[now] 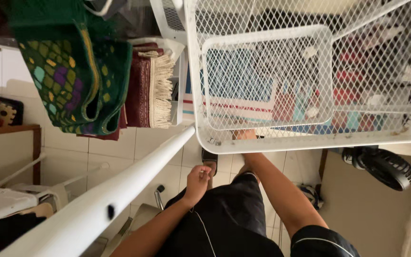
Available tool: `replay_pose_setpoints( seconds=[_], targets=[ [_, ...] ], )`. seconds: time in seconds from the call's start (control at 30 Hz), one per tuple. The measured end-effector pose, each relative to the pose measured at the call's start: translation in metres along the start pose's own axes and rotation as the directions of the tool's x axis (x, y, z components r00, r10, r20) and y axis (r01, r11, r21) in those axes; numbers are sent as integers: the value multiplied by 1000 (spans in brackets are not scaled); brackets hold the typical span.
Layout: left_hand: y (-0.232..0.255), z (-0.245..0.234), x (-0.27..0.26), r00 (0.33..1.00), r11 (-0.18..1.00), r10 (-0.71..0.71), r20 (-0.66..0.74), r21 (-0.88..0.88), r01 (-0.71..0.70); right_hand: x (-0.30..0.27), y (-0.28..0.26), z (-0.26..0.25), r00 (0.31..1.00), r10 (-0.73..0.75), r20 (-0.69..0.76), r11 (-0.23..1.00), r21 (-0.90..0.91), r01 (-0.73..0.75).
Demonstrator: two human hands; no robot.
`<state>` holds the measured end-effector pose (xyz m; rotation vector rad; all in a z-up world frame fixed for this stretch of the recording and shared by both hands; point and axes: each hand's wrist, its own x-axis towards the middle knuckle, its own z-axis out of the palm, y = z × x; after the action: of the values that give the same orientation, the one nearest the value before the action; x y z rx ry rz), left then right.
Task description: The person assembles a white plastic and metal mesh storage shelf by inserting and tightening screws at multiple joints using a red-handled screwdriver. They attach side rails and mesh trays, then flip the unit upright to inspect the assembled structure.
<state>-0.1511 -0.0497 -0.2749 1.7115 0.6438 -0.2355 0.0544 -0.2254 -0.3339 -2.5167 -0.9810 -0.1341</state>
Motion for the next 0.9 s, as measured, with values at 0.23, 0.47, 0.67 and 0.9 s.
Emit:
replay_pose_setpoints(
  seconds=[0.23, 0.47, 0.67, 0.9],
  targets=[
    [34, 1, -10, 1000, 951, 28, -10, -307, -30, -6, -53, -53, 971, 239, 17, 946, 219, -237],
    [178, -53, -10, 760, 743, 571, -308, -198, -639, 35, -161, -329, 951, 309, 28, 816, 506, -281],
    [267, -80, -4, 688, 666, 602, -404, -221, -713, 158, -141, -377, 864, 349, 364, 793, 377, -479],
    [301, -86, -4, 660, 649, 671, -339, -162, -743, 192, -162, -350, 716, 364, 596, 737, 286, -612]
  ],
)
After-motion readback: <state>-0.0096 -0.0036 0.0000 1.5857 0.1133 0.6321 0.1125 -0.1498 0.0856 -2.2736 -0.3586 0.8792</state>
